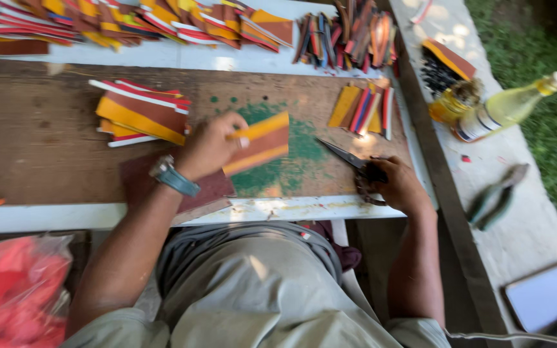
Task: The person assembles small, colorful leather strips by hand, aligning them in a stack. Using scissors, the person trims the edges of the assembled strips to create a uniform shape. The process is repeated with different colored strips, and the finished pieces are placed in a pile on the table.
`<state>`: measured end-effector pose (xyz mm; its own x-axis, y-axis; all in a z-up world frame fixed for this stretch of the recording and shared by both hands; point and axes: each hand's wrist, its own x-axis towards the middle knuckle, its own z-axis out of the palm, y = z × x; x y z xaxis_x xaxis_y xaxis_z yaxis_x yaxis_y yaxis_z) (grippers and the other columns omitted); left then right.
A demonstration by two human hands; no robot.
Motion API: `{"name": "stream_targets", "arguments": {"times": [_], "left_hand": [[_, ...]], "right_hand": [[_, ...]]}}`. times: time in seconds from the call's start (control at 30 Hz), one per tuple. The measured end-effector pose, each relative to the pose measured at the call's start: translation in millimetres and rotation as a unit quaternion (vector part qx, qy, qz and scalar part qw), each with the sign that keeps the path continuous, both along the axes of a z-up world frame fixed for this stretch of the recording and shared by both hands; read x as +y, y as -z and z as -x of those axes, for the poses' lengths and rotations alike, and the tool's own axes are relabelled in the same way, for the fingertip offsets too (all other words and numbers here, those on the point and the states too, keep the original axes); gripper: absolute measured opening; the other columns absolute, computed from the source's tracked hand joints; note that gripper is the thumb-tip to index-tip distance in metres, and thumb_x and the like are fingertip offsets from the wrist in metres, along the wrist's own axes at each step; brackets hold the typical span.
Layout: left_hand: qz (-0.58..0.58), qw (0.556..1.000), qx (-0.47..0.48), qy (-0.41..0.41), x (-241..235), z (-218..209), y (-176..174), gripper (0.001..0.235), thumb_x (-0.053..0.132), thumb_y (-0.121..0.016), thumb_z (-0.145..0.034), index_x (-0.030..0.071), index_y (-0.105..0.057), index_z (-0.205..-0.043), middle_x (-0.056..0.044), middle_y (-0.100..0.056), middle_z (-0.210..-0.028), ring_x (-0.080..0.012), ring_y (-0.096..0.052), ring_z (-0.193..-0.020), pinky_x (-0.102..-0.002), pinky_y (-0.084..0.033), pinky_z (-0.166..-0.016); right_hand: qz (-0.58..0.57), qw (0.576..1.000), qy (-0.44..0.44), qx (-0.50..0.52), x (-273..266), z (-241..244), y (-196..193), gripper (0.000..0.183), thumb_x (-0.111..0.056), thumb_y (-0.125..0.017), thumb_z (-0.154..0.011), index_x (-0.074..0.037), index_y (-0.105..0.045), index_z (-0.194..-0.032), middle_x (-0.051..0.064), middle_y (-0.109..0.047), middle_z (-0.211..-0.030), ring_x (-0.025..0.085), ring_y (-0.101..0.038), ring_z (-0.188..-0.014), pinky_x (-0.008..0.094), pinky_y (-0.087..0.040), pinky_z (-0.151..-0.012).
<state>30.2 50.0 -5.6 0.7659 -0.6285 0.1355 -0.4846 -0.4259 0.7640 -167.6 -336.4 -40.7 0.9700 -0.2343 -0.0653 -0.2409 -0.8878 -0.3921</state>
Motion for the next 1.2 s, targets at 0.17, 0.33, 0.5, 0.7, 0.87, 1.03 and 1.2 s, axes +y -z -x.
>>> {"name": "stream_targets", "arguments": {"times": [0.17,0.33,0.5,0.7,0.87,1.03,1.2], "left_hand": [[-0.076,0.987,-0.144,0.003,84.0,-85.6,-63.8,0.022,0.015,-0.081,-0.084,0.007,-0.076,-0.104,-0.011,-0.077,-0.101,-0.0233,-0.073,-0.093,-0.04,-0.056,-0.082],[-0.308,0.942,-0.108,-0.08,100.8,-107.7,-37.1,0.029,0.02,-0.089,-0.076,0.008,-0.076,-0.099,-0.013,-0.075,-0.102,-0.0323,-0.071,-0.098,-0.047,-0.055,-0.091],[-0.278,0.906,-0.298,-0.114,100.2,-94.3,-30.6,0.067,0.029,-0.094,-0.06,0.008,-0.07,-0.12,-0.015,-0.067,-0.115,-0.0356,-0.061,-0.116,-0.058,-0.045,-0.096],[-0.147,0.948,-0.266,-0.098,-9.4,-79.6,-14.4,0.041,0.025,-0.086,-0.083,0.006,-0.073,-0.116,-0.018,-0.068,-0.119,-0.0391,-0.063,-0.105,-0.05,-0.051,-0.091],[-0.088,0.994,-0.063,0.019,-163.5,-40.3,33.5,0.022,0.026,-0.079,-0.088,0.012,-0.075,-0.105,-0.014,-0.075,-0.105,-0.0296,-0.072,-0.097,-0.046,-0.056,-0.087],[0.021,0.993,-0.112,0.035,-264.0,-17.5,62.8,0.02,0.02,-0.085,-0.08,0.007,-0.071,-0.086,-0.013,-0.072,-0.095,-0.0317,-0.068,-0.093,-0.047,-0.055,-0.084],[-0.055,0.996,-0.042,-0.048,-317.6,-25.0,77.1,0.039,0.03,-0.09,-0.076,0.0,-0.071,-0.093,-0.02,-0.068,-0.101,-0.037,-0.067,-0.097,-0.047,-0.056,-0.085]], "right_hand": [[0.019,1.0,0.017,0.005,-6.9,0.9,5.4,0.059,-0.013,-0.083,-0.074,-0.011,-0.067,-0.13,0.013,-0.065,-0.124,0.036,-0.063,-0.114,0.043,-0.05,-0.098],[0.011,0.999,0.016,-0.034,-5.6,2.9,7.1,0.049,-0.01,-0.079,-0.079,-0.013,-0.071,-0.127,0.011,-0.069,-0.122,0.035,-0.067,-0.112,0.042,-0.052,-0.097],[-0.069,0.994,-0.005,-0.079,-9.3,8.0,-7.5,0.056,-0.011,-0.084,-0.07,-0.009,-0.071,-0.124,0.014,-0.068,-0.11,0.032,-0.069,-0.099,0.04,-0.055,-0.086],[-0.073,0.98,0.07,-0.17,-14.1,-2.4,-17.6,0.033,-0.015,-0.08,-0.084,-0.007,-0.075,-0.116,0.013,-0.069,-0.111,0.027,-0.071,-0.097,0.037,-0.057,-0.084],[-0.025,0.979,0.05,-0.198,-17.0,-22.2,-8.1,0.033,-0.018,-0.078,-0.084,-0.006,-0.075,-0.115,0.015,-0.067,-0.123,0.034,-0.067,-0.106,0.043,-0.054,-0.092],[0.004,0.973,0.027,-0.228,-24.9,-42.3,18.4,0.033,-0.018,-0.073,-0.087,-0.007,-0.073,-0.118,0.015,-0.064,-0.129,0.036,-0.064,-0.112,0.043,-0.052,-0.097],[0.081,0.972,-0.047,-0.213,-30.1,-61.9,26.5,0.044,-0.017,-0.071,-0.082,-0.009,-0.07,-0.125,0.01,-0.066,-0.128,0.03,-0.063,-0.12,0.044,-0.05,-0.101]]}}
